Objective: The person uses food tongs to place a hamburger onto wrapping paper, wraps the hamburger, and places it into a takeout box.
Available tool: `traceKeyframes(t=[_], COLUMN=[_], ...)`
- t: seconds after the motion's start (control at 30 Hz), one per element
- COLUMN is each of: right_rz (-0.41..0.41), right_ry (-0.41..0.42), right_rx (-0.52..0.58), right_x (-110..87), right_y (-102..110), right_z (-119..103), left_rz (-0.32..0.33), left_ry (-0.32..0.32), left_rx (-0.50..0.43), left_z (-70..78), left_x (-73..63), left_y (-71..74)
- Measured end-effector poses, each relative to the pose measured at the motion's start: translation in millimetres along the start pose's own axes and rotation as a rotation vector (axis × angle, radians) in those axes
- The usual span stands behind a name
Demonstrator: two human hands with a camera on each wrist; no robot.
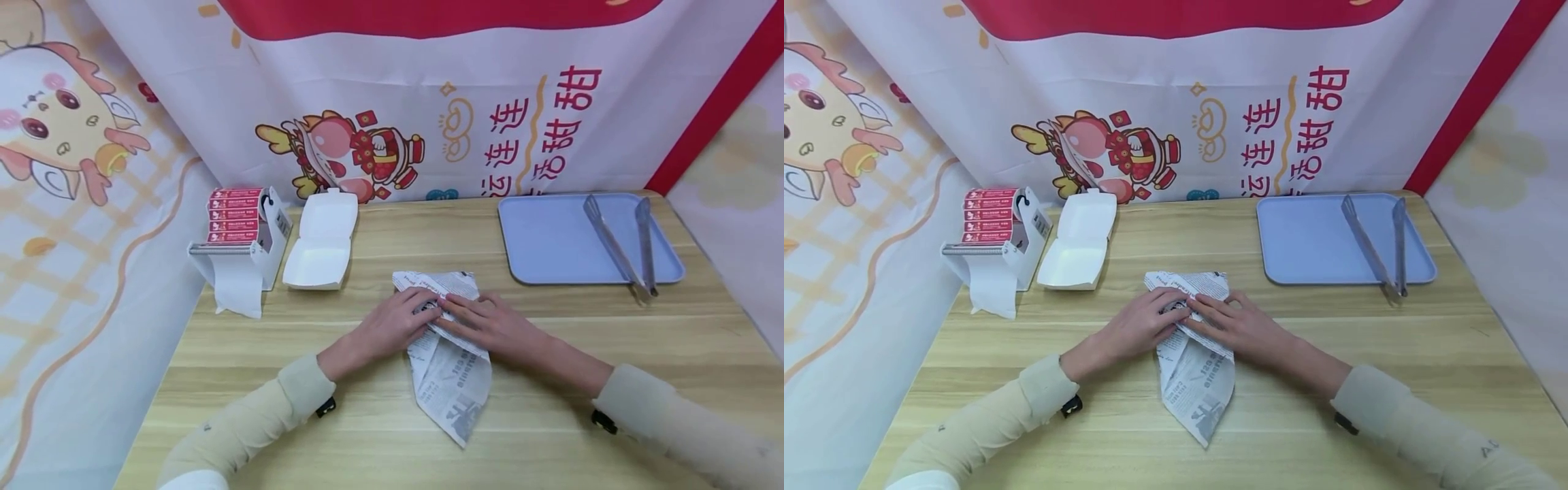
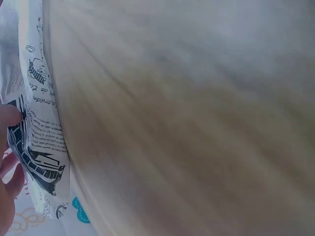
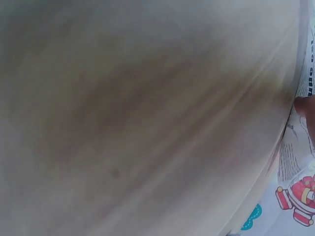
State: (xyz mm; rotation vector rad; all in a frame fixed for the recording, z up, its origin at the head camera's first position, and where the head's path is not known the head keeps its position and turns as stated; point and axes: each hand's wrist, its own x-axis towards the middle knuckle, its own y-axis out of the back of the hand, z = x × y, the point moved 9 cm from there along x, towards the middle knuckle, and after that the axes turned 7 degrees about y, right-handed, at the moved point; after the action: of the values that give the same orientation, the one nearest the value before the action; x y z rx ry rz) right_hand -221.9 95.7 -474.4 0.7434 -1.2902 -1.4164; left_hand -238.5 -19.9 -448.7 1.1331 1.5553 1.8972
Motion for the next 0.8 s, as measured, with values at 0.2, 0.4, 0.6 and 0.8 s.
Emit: traceKeyframes(t=[0.2, 0.4, 0.6, 0.8], right_rz=[0.03, 0.072, 0.06, 0.056], right_ry=[0.059, 0.104, 0.108, 0.141], right_rx=[0.022, 0.009, -0.028, -0.054], right_x=[-3.4, -3.3, -4.1, -5.4], right_y=[-1, 0, -4, -8], right_z=[3, 2, 3, 6], left_rz=[-0.134, -0.412, -0.401, -0.378], left_ry=[-0.017, -0.012, -0.043, -0.003], left_rx=[0.004, 0.081, 0.204, 0.293], left_z=[-1.9, -3.7, 4.1, 9.0], left_x=[-8.5, -30.5, -34.6, -32.9], left_y=[-7.2, -26.9, -32.3, -38.4])
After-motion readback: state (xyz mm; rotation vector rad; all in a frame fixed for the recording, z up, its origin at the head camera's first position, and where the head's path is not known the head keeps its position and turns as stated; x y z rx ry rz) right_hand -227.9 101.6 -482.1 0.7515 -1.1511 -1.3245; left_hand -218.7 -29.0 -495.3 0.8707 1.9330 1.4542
